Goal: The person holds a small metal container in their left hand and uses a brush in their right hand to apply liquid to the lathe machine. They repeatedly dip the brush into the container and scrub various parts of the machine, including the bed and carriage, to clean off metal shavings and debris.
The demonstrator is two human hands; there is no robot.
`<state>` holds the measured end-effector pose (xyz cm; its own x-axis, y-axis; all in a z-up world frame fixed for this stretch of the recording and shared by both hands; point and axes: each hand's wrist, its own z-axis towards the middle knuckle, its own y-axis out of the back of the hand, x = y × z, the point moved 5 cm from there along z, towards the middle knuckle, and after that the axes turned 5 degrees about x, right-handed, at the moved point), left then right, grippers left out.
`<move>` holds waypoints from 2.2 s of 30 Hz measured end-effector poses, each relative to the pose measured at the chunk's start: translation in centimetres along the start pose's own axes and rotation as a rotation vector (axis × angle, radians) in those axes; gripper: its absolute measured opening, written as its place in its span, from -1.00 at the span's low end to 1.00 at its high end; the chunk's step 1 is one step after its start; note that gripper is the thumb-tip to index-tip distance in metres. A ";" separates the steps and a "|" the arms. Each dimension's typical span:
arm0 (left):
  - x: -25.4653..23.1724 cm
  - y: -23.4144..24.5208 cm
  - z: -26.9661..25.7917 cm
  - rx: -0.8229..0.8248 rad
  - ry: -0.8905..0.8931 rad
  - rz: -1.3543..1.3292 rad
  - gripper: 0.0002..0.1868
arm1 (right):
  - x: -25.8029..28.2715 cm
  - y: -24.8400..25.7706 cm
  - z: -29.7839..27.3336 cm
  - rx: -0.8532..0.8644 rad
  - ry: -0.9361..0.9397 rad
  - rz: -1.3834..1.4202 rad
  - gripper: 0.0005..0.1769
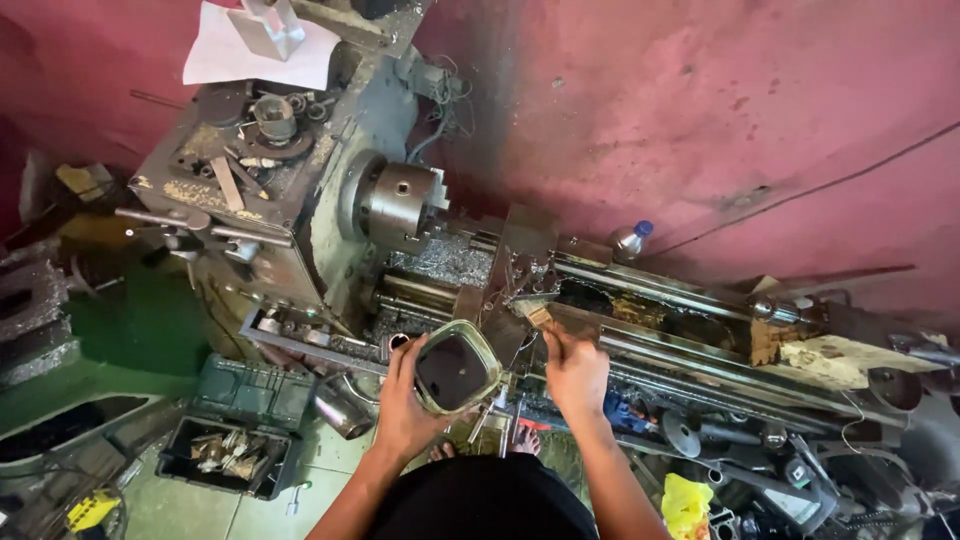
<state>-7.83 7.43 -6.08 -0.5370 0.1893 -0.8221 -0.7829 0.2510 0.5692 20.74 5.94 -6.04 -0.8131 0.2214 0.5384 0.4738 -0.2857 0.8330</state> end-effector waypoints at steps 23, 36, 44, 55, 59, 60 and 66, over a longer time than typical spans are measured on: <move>-1.5 -0.1 -0.7 -0.084 -0.021 -0.050 0.35 | 0.6 -0.9 -0.8 0.338 -0.250 -0.213 -0.66; -2.2 1.5 -1.3 -0.112 -0.033 -0.018 0.31 | 2.7 -0.5 -0.7 0.173 -0.055 -0.013 -0.71; -2.1 1.6 -1.4 -0.128 -0.020 -0.017 0.28 | 3.4 0.5 -0.8 0.328 -0.222 -0.047 -0.70; -1.2 1.7 -2.2 -0.304 -0.200 -0.070 0.23 | 7.3 0.6 -0.6 0.525 -0.363 -0.227 -0.61; -2.4 2.5 -1.3 -0.387 -0.286 0.044 0.22 | 7.9 0.0 0.2 0.572 -0.390 -0.216 -0.54; -2.0 2.8 -2.4 -0.416 -0.263 0.132 0.28 | 8.4 -0.5 -0.5 0.622 -0.365 -0.170 -0.39; -1.4 2.2 -2.7 -0.420 -0.253 0.110 0.26 | 7.6 -0.8 -0.5 0.649 -0.364 -0.216 -0.41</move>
<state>-9.65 5.12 -3.69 -0.5714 0.4308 -0.6985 -0.8125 -0.1772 0.5553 13.97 7.45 -2.69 -0.8009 0.5343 0.2703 0.5121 0.3772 0.7717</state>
